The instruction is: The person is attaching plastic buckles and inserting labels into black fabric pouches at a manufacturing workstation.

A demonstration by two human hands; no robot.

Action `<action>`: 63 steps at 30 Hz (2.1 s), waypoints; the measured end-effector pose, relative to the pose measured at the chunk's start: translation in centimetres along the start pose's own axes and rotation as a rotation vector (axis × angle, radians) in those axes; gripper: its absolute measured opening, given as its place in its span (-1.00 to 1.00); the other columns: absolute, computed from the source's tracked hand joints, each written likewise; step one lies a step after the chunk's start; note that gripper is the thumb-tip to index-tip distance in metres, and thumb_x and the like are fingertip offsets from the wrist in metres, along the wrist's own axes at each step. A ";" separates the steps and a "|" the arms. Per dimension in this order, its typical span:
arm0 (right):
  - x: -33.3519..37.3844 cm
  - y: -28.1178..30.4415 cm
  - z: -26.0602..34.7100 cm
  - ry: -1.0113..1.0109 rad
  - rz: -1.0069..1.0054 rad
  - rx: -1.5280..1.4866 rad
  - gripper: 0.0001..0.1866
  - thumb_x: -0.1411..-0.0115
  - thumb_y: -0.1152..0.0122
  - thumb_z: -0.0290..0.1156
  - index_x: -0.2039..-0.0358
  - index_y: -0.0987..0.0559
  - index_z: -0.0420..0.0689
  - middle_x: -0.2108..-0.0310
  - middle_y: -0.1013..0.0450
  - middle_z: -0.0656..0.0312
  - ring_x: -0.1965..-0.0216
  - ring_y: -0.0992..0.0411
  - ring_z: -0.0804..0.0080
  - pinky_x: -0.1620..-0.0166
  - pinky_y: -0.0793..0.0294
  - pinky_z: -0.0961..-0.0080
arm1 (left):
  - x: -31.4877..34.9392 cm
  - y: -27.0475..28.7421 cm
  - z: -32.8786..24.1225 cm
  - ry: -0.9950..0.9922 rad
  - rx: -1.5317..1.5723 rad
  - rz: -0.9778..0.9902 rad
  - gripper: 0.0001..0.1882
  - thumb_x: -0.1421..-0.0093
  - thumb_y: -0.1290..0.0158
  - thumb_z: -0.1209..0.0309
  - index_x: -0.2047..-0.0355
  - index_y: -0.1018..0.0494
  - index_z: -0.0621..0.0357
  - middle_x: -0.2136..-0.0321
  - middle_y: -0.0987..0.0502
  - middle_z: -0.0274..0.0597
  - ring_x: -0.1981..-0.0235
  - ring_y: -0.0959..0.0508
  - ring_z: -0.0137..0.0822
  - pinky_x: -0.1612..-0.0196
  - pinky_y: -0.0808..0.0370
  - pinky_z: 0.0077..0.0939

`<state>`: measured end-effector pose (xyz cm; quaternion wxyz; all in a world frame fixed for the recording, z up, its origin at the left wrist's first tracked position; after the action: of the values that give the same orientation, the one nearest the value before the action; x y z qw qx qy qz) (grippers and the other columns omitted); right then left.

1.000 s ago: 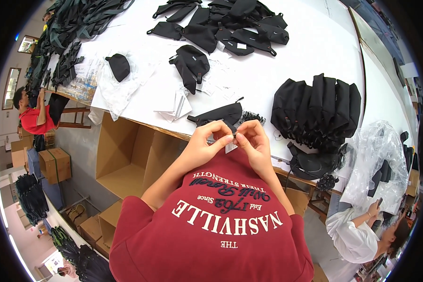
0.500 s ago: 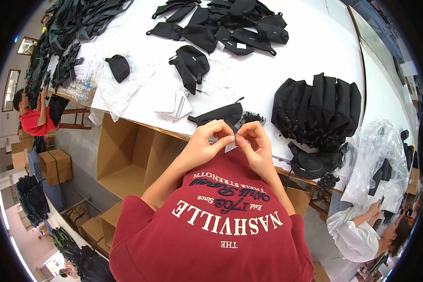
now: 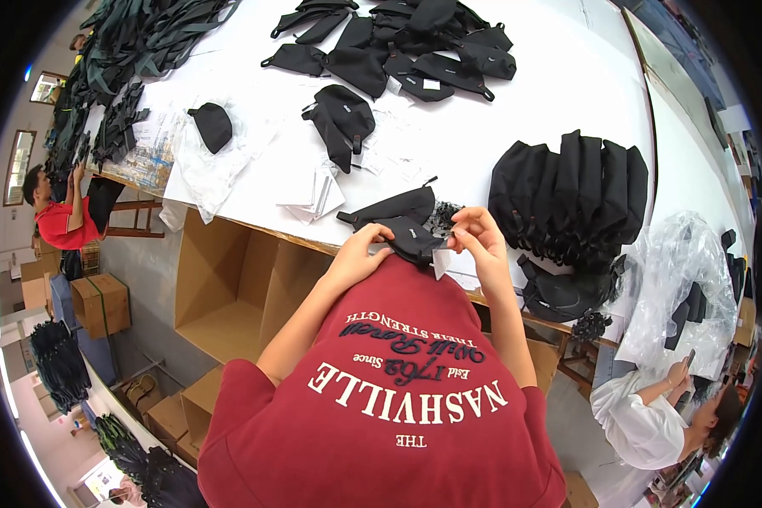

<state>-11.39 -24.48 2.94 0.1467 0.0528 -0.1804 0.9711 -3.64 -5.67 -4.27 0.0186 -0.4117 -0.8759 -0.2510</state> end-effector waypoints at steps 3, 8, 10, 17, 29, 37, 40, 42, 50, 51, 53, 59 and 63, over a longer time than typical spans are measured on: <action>-0.1 0.6 -1.0 -0.100 0.072 0.093 -0.89 -0.19 -0.05 -0.48 0.27 -0.46 -0.19 0.48 -0.42 0.27 0.43 -0.36 0.56 0.31 -0.31 0.65 | -0.8 0.0 0.7 -0.052 -0.020 -0.100 -0.77 -0.04 -0.10 0.52 0.25 -0.42 0.20 0.21 -0.44 -0.14 0.15 -0.49 -0.16 0.07 -0.42 -0.40; -1.5 -0.9 -0.7 0.133 -0.002 1.026 -0.77 -0.16 -0.10 -0.29 0.35 -0.55 -0.21 0.37 -0.50 0.10 0.27 -0.44 0.19 0.16 -0.39 0.39 | -2.5 0.1 -0.9 -0.248 -0.189 -0.193 -0.73 0.00 -0.14 0.53 0.23 -0.46 0.12 0.18 -0.40 -0.10 0.13 -0.46 -0.08 0.08 -0.42 -0.36; -2.2 -1.3 -3.4 0.069 0.056 1.186 -0.68 -0.06 -0.20 -0.12 0.34 -0.61 -0.12 0.40 -0.52 0.09 0.28 -0.47 0.15 0.19 -0.44 0.32 | -2.9 -0.4 -1.2 -0.283 -0.205 -0.191 -0.73 0.00 -0.15 0.51 0.23 -0.47 0.12 0.18 -0.39 -0.10 0.14 -0.47 -0.10 0.10 -0.43 -0.36; -2.3 0.7 -7.2 -0.158 0.103 1.191 -0.76 -0.02 -0.24 -0.27 0.37 -0.63 -0.16 0.52 -0.55 0.09 0.43 -0.53 0.18 0.29 -0.50 0.35 | -3.2 -1.1 -1.4 -0.265 -0.068 -0.131 -0.63 0.02 -0.19 0.48 0.15 -0.42 0.15 0.13 -0.39 -0.13 0.21 -0.51 -0.15 0.18 -0.46 -0.36; 0.3 0.9 0.8 -0.005 -0.160 0.815 -0.85 -0.08 -0.20 -0.42 0.38 -0.57 -0.25 0.49 -0.54 0.11 0.46 -0.52 0.34 0.41 -0.43 0.51 | -1.2 -0.4 -8.2 -0.673 -0.384 -0.122 -0.76 0.16 -0.15 0.55 0.42 -0.39 0.11 0.16 -0.44 -0.19 0.08 -0.42 -0.14 0.02 -0.31 -0.30; 1.5 -1.4 4.2 0.166 -0.139 0.846 -0.88 -0.08 -0.21 -0.46 0.38 -0.56 -0.23 0.48 -0.52 0.13 0.48 -0.50 0.39 0.44 -0.42 0.54 | -0.3 1.2 -11.2 -0.812 -0.503 -0.184 -0.76 0.20 -0.12 0.59 0.45 -0.40 0.13 0.25 -0.48 -0.18 0.13 -0.45 -0.18 0.06 -0.37 -0.31; 1.9 -1.8 4.5 0.175 -0.131 0.824 -0.88 -0.08 -0.22 -0.46 0.38 -0.56 -0.23 0.49 -0.51 0.15 0.51 -0.48 0.41 0.45 -0.41 0.56 | -0.2 1.0 -11.2 -0.813 -0.455 -0.111 -0.72 0.24 -0.12 0.60 0.43 -0.43 0.12 0.32 -0.49 -0.22 0.19 -0.48 -0.20 0.09 -0.39 -0.32; 2.0 -1.8 4.5 0.162 -0.125 0.797 -0.88 -0.08 -0.22 -0.47 0.38 -0.56 -0.23 0.50 -0.50 0.16 0.53 -0.47 0.42 0.46 -0.41 0.57 | -0.1 1.7 -11.2 -0.742 -0.309 -0.196 -0.68 0.26 -0.12 0.59 0.39 -0.47 0.12 0.35 -0.50 -0.23 0.27 -0.50 -0.20 0.13 -0.42 -0.36; 2.6 -1.8 3.8 0.171 -0.079 0.762 -0.88 -0.09 -0.21 -0.49 0.37 -0.56 -0.25 0.51 -0.48 0.14 0.54 -0.46 0.44 0.48 -0.40 0.60 | 0.4 1.5 -11.5 -0.772 -0.298 -0.143 -0.70 0.28 -0.14 0.59 0.42 -0.53 0.12 0.41 -0.52 -0.26 0.34 -0.52 -0.22 0.19 -0.44 -0.38; 2.5 -1.8 3.8 0.171 -0.079 0.762 -0.88 -0.09 -0.21 -0.49 0.37 -0.56 -0.25 0.51 -0.48 0.14 0.54 -0.46 0.44 0.48 -0.40 0.60 | 0.5 1.5 -11.5 -0.778 -0.299 -0.150 -0.70 0.28 -0.14 0.59 0.43 -0.53 0.11 0.42 -0.52 -0.27 0.35 -0.53 -0.22 0.19 -0.44 -0.38; 2.5 -1.9 3.7 0.156 -0.076 0.707 -0.88 -0.10 -0.20 -0.49 0.37 -0.55 -0.27 0.51 -0.49 0.15 0.52 -0.47 0.45 0.47 -0.41 0.60 | 0.6 1.4 -11.5 -0.790 -0.310 -0.159 -0.70 0.29 -0.14 0.59 0.43 -0.53 0.12 0.42 -0.53 -0.27 0.36 -0.53 -0.24 0.20 -0.45 -0.39; 1.4 0.2 3.0 0.116 -0.179 0.646 -0.89 -0.13 -0.17 -0.48 0.39 -0.58 -0.25 0.47 -0.52 0.21 0.46 -0.47 0.54 0.41 -0.43 0.59 | 1.0 0.9 -12.7 -0.735 -0.363 -0.013 -0.79 0.18 -0.17 0.52 0.46 -0.44 0.14 0.45 -0.52 -0.24 0.40 -0.53 -0.22 0.28 -0.45 -0.41; 0.1 2.6 -0.3 -0.024 0.026 0.128 -0.67 -0.31 0.05 -0.20 0.11 -0.52 -0.15 0.19 -0.50 0.21 0.14 -0.42 0.48 0.02 -0.33 0.53 | 1.0 1.9 -12.8 -0.425 -0.325 0.205 -0.79 -0.05 -0.15 0.38 0.41 -0.35 0.16 0.52 -0.50 -0.12 0.46 -0.52 -0.10 0.38 -0.41 -0.33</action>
<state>-12.29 -26.65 1.82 0.1283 0.0711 -0.1206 0.9818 -5.18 -9.78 7.93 -0.2064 -0.5393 -0.7621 -0.2929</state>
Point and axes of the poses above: each hand's wrist, its own x-axis away from the middle knuckle, its own y-axis out of the back of the hand, z = x × y, the point moved 7 cm from there along -x, towards the middle knuckle
